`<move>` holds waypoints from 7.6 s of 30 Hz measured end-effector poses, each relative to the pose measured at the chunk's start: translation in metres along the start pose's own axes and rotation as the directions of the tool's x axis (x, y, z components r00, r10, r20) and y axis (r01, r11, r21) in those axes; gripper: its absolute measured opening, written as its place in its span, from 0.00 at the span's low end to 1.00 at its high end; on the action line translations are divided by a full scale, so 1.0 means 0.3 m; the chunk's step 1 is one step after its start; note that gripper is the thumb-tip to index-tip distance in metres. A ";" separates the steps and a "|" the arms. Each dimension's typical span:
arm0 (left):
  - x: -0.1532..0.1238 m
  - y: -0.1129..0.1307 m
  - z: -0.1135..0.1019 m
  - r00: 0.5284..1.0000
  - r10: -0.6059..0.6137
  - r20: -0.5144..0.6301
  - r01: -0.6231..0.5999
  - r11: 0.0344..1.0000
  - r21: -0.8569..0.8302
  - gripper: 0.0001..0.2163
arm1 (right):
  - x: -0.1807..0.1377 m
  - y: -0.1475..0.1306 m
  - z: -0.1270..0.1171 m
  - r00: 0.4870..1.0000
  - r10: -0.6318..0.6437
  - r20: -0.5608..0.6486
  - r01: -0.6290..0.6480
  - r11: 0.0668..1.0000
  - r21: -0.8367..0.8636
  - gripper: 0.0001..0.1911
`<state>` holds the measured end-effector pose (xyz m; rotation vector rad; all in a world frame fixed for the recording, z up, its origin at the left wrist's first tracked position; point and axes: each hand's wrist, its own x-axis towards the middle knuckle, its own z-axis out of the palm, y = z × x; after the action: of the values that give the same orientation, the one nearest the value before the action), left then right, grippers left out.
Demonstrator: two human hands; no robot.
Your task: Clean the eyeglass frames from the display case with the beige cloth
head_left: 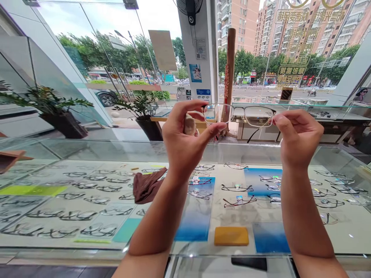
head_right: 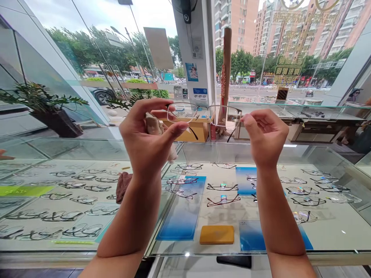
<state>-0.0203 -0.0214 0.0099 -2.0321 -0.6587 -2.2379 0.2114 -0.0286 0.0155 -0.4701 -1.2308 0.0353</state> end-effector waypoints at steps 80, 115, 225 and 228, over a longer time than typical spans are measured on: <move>0.015 -0.019 -0.011 1.000 0.000 0.017 0.000 1.000 -0.014 0.21 | 0.004 -0.033 -0.010 0.996 0.016 0.082 -0.012 0.998 -0.057 0.11; -0.002 -0.017 0.014 0.998 0.065 -0.004 -0.064 0.997 0.040 0.24 | 0.009 0.028 -0.015 0.964 0.202 0.173 -0.195 0.979 -0.056 0.08; -0.051 -0.171 0.115 0.992 0.110 -0.060 -0.116 0.987 -0.114 0.27 | -0.032 -0.027 0.030 0.983 0.185 0.007 -0.182 0.972 -0.149 0.19; -0.051 -0.175 0.118 0.989 0.124 -0.074 -0.132 0.985 -0.108 0.27 | -0.036 -0.026 0.027 0.981 0.181 0.062 -0.171 0.975 -0.144 0.20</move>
<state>-0.0014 0.0345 -0.0177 -1.9743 -0.3926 -2.3052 0.1985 -0.0360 0.0106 -0.7035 -1.2672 0.1205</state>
